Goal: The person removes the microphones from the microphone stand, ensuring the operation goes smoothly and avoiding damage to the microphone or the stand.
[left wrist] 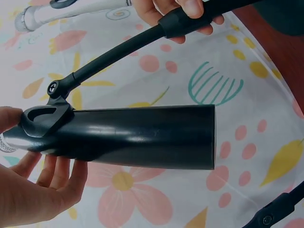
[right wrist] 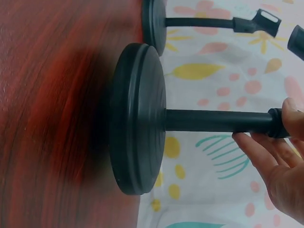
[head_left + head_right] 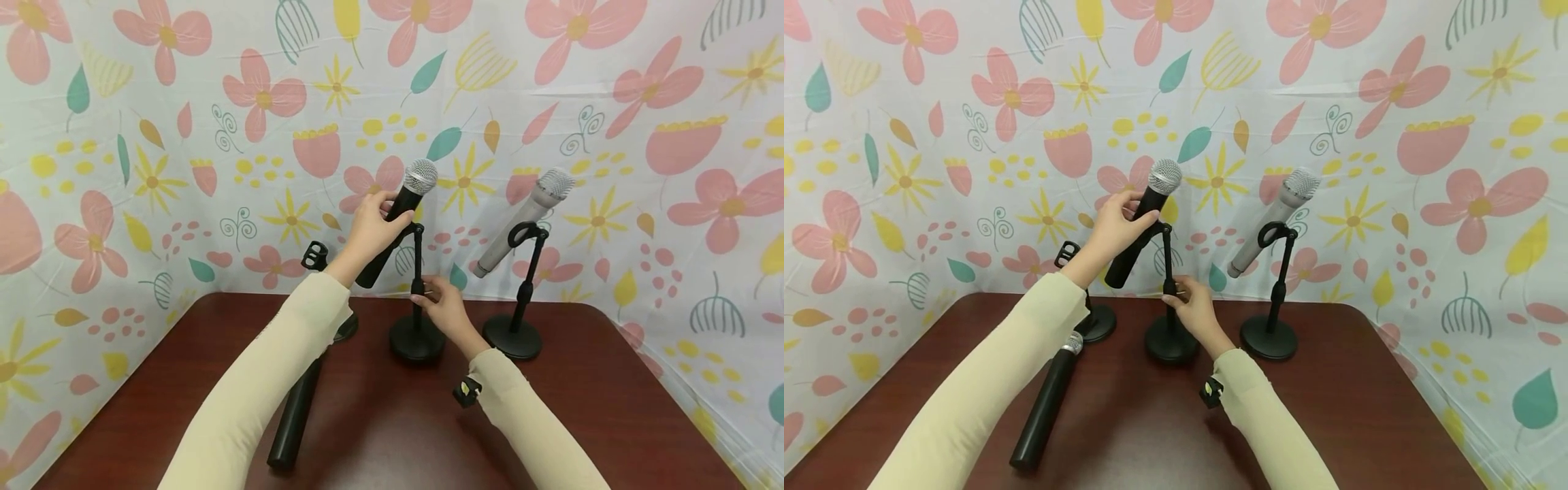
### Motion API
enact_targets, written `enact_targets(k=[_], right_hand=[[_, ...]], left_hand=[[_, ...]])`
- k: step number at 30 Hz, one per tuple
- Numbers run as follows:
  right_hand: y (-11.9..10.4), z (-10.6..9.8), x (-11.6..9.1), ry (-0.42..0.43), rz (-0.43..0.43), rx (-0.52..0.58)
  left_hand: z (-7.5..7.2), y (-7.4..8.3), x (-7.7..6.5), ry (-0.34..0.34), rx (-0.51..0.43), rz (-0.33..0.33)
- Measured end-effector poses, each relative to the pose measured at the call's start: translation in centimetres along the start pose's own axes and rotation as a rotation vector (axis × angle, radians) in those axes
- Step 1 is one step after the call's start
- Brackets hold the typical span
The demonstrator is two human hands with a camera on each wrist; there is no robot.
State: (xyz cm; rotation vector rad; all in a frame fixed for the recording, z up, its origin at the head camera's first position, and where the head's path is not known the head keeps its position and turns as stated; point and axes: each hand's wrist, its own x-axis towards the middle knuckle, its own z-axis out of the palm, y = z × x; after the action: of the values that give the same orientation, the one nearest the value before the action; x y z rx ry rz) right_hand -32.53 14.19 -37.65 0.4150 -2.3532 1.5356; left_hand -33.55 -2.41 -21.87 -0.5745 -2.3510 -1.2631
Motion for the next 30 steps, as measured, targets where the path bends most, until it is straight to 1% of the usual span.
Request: enact_targets(k=[6,10,13,15,17,22,26,30], right_hand=[[-0.9,0.3,-0.5,-0.027,-0.003,0.023],[-1.3,0.7,-0.8,-0.044,-0.04,0.03],[-1.7,0.9,-1.1,-0.05,-0.077,0.029],[-1.9,1.0,-1.2,-0.059,-0.086,0.034],[-2.1,1.1,-1.4,-0.067,-0.085,0.038],[-2.3,1.2,-1.5,-0.076,-0.081,0.047],[-2.1,1.3,-1.5,-0.087,-0.088,0.051],[-1.9,1.3,-1.4,-0.087,-0.084,0.02]], left_hand=[[-0.6,0.5,-1.0,0.0,-0.024,0.001],[-1.2,0.9,-1.8,0.039,-0.039,0.007],[-1.7,1.3,-2.4,0.07,-0.024,0.01],[-2.1,1.4,-2.7,0.079,-0.008,0.007],[-2.3,1.5,-2.8,0.084,0.011,0.003],[-2.8,1.6,-3.0,0.093,0.022,0.011],[-2.9,1.4,-3.0,0.099,0.012,0.015],[-2.9,1.2,-3.0,0.104,-0.001,0.015]])
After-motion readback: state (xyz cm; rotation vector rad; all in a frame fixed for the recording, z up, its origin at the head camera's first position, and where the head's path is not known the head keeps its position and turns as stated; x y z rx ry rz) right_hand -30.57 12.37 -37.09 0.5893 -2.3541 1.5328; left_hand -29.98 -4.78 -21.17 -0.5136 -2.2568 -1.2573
